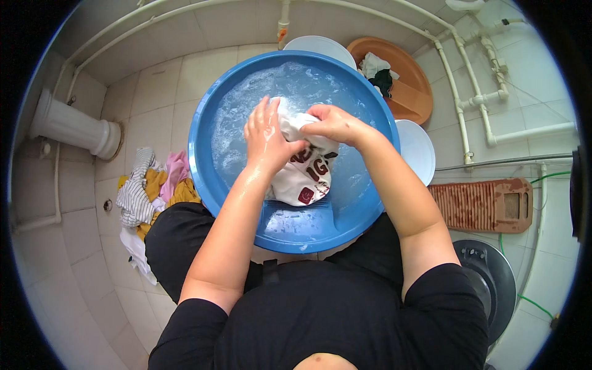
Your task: The person sits on the floor and hand-washes a white t-shirt with a red graphic in a blue basin filled with water. They repeatedly submerge, scrub, and wring the garment by hand throughout the episode.
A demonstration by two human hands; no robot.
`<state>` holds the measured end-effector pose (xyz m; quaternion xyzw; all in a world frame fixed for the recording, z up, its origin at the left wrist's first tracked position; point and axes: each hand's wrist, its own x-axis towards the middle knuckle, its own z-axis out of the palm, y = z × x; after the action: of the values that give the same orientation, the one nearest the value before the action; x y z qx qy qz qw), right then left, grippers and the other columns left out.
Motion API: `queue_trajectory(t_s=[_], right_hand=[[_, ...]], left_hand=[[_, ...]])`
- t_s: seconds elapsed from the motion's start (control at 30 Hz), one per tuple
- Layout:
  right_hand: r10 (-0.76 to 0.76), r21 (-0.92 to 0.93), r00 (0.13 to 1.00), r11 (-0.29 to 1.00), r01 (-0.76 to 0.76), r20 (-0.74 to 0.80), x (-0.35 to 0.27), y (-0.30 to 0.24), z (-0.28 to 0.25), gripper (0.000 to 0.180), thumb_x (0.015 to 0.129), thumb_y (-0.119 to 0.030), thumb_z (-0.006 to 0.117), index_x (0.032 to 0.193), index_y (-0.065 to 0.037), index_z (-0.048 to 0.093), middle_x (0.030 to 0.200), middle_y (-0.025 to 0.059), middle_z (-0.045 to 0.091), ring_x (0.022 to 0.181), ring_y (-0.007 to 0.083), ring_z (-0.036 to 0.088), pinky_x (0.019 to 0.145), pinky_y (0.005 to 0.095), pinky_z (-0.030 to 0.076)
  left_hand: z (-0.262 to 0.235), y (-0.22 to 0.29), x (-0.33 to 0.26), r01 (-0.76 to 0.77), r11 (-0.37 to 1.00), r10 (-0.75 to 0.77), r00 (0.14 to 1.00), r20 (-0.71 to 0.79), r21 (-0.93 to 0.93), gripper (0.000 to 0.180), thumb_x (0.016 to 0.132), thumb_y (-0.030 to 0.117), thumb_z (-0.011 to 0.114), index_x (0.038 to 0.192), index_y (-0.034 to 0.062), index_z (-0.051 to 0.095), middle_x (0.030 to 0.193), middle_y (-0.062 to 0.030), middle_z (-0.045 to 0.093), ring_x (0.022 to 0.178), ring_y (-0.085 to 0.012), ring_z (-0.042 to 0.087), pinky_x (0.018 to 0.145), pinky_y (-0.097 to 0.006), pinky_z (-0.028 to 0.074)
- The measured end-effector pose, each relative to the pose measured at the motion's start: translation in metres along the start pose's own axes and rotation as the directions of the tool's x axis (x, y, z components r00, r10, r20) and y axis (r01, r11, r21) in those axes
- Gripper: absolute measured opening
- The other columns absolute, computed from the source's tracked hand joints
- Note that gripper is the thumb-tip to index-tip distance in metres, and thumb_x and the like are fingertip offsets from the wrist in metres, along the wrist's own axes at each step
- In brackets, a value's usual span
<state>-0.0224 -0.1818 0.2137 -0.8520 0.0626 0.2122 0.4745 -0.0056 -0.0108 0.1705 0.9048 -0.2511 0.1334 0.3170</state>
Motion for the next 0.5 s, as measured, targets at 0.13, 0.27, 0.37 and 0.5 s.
queue_trajectory(t_s=[0.13,0.27,0.37,0.5], right_hand=[[-0.115,0.147,0.986,0.984,0.097,0.118,-0.024,-0.036,-0.012,0.038,0.074,-0.027,0.065,0.102,-0.002,0.058,0.093,0.0069,0.060,0.087,0.0136,0.055,0.078,0.0266,0.043],[-0.226,0.500,0.969,0.854,0.145,0.104,-0.003,0.036,-0.003,0.044,0.073,-0.028,0.069,0.107,-0.003,0.056,0.102,0.0036,0.058,0.093,0.0124,0.053,0.083,0.0272,0.042],[-0.171,-0.210,0.959,0.953,0.220,0.226,-0.003,0.070,0.006,0.044,0.073,-0.027,0.068,0.110,-0.005,0.056,0.100,0.0065,0.060,0.097,0.0159,0.054,0.087,0.0299,0.041],[-0.165,-0.038,0.983,0.985,0.169,0.085,0.008,0.088,0.023,0.058,0.071,-0.026,0.067,0.122,-0.007,0.047,0.118,0.0155,0.050,0.113,0.0255,0.045,0.097,0.0342,0.033]], left_hand=[[-0.021,0.009,0.013,0.158,0.939,0.008,0.878,0.478,-0.305,0.056,0.060,0.025,0.072,0.108,0.0017,0.055,0.103,-0.0114,0.060,0.091,-0.0271,0.059,0.077,-0.036,0.046],[-0.018,-0.017,0.009,0.627,0.352,0.072,0.722,0.688,-0.695,0.043,0.068,0.017,0.066,0.105,-0.0009,0.057,0.094,-0.0072,0.061,0.083,-0.0154,0.059,0.071,-0.029,0.047],[-0.024,-0.021,0.008,0.620,-0.469,0.180,0.764,0.619,-0.629,0.039,0.077,0.015,0.053,0.110,-0.0057,0.049,0.100,-0.0166,0.059,0.089,-0.0268,0.059,0.081,-0.038,0.048],[-0.003,-0.032,0.002,0.421,-0.841,0.166,0.800,0.577,-0.341,0.044,0.085,0.027,0.045,0.119,-0.0019,0.044,0.114,-0.0194,0.053,0.102,-0.0349,0.054,0.091,-0.048,0.040]])
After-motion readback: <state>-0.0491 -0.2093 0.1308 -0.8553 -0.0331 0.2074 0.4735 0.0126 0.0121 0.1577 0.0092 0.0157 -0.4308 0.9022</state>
